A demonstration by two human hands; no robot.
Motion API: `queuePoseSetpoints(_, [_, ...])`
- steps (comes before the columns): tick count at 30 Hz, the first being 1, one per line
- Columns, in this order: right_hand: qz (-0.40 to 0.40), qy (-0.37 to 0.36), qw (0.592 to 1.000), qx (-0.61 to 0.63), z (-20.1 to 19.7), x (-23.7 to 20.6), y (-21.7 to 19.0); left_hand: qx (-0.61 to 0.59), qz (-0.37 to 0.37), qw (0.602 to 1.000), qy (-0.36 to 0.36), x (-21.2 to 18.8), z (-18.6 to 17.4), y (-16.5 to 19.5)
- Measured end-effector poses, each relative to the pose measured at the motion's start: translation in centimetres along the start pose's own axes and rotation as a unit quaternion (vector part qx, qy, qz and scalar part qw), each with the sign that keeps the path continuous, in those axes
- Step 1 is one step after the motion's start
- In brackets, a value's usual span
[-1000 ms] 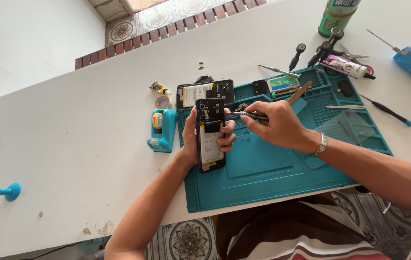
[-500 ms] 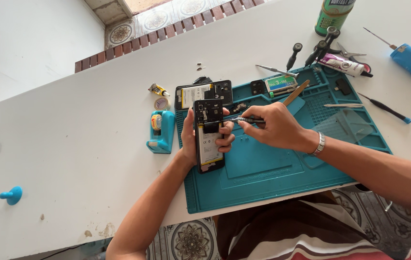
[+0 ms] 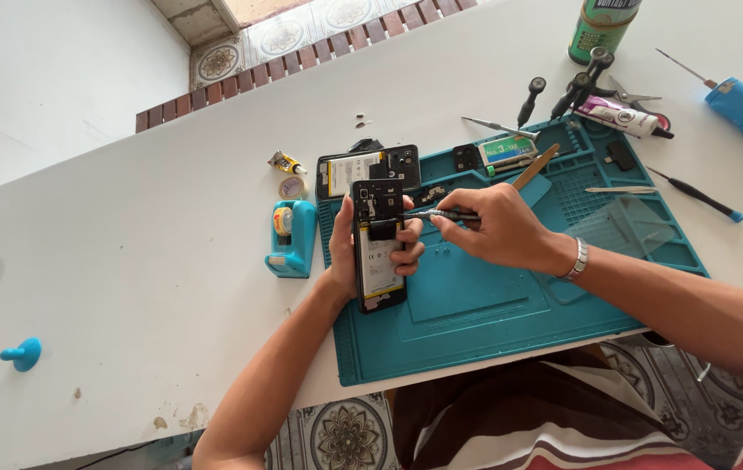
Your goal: The person repairs a smartphone at a workbench. They brush the inside of the opened phone with a brush, pry at the phone body with a spudger, unscrew components with a screwdriver, remove and reposition the battery, and reassemble the phone while working over a teal repair mat.
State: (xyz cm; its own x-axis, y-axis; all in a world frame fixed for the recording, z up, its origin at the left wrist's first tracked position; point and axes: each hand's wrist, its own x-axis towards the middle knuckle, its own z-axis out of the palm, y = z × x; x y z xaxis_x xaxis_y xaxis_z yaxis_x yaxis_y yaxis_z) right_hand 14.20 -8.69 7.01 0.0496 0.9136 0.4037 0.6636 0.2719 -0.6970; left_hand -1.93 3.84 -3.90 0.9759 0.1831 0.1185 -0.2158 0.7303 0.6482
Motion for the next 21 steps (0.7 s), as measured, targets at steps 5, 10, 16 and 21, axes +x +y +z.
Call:
queuePoseSetpoints(5, [0.008, -0.01, 1.0, -0.005, -0.3, 0.2, -0.8, 0.009, 0.001, 1.0, 0.002, 0.1, 0.8, 0.2])
queuePoseSetpoints(10, [0.012, -0.008, 1.0, -0.005, -0.6, 0.5, -1.7, 0.019, 0.001, 1.0, 0.004, 0.3, 1.5, 0.4])
queuePoseSetpoints(16, [-0.001, -0.016, 0.999, -0.047, -0.9, 0.4, -2.1, 0.059, -0.023, 0.998, 0.027, 0.0, 2.3, 0.6])
queuePoseSetpoints(21, [0.028, -0.053, 0.996, -0.063, -1.0, 0.3, -1.6, 0.135, -0.011, 0.99, 0.037, -0.2, 2.7, 0.1])
